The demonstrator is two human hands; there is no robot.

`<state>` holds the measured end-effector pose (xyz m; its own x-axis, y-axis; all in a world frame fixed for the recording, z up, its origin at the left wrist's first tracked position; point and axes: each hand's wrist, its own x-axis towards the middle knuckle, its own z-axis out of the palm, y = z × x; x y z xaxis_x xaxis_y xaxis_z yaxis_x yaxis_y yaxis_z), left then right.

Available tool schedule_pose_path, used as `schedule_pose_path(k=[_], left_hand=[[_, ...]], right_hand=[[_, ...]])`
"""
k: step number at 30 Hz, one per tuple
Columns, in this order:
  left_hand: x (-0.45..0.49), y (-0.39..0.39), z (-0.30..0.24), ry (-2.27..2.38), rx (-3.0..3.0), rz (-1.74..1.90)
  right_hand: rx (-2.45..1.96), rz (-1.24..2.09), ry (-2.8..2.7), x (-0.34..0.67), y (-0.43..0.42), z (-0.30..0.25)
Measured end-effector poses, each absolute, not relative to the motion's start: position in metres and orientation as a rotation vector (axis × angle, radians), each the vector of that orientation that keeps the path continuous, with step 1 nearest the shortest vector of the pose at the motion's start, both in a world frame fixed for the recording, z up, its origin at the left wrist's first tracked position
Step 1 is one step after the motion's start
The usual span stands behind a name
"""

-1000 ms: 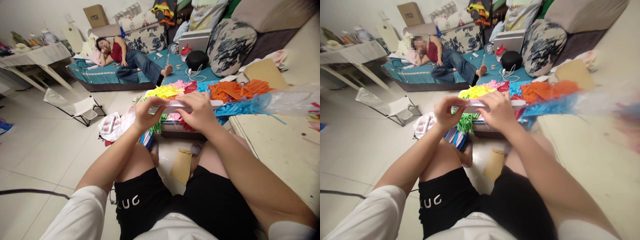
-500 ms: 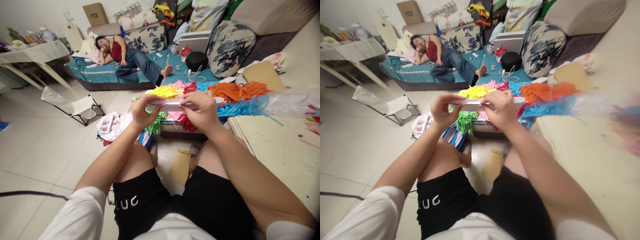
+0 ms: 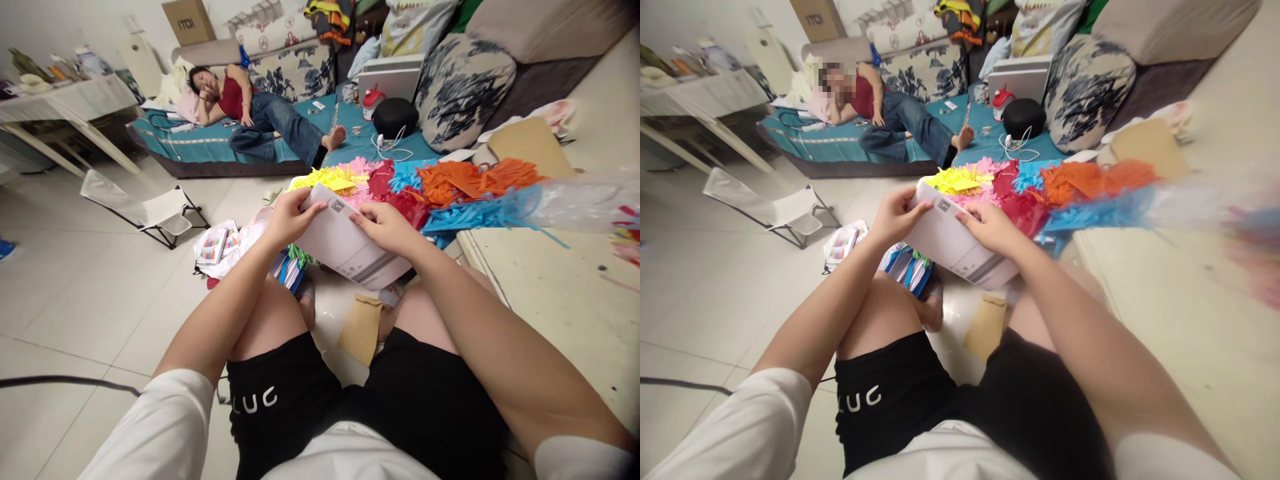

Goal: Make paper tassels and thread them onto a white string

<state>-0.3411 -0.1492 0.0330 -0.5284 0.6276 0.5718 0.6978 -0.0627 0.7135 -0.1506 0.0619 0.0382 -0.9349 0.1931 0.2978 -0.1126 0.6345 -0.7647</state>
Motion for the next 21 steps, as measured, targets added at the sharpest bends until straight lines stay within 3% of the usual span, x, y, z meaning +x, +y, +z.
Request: schedule_pose_path(k=[4, 8, 11, 15, 21], left_hand=[[-0.341, -0.151, 0.042, -2.343, -1.345, -1.867], [-0.347, -0.148, 0.039, -2.194, -1.067, -2.463], [-0.347, -0.145, 0.036, -2.139, -0.869, -2.771], [-0.339, -0.142, 0.038, -2.315, -0.918, -2.827], [-0.327, -0.136, 0.039, -2.256, -0.836, -2.802]], right_hand=[[-0.336, 1.486, -2.272, -0.154, 0.066, 0.030], [-0.413, 1.973, -1.926, -0.152, 0.066, 0.027], [-0.443, 2.145, -1.694, -0.157, 0.063, 0.023], [-0.505, 2.180, -1.453, -0.165, 0.057, 0.019], [-0.415, 2.234, -1.619, -0.162, 0.047, 0.015]])
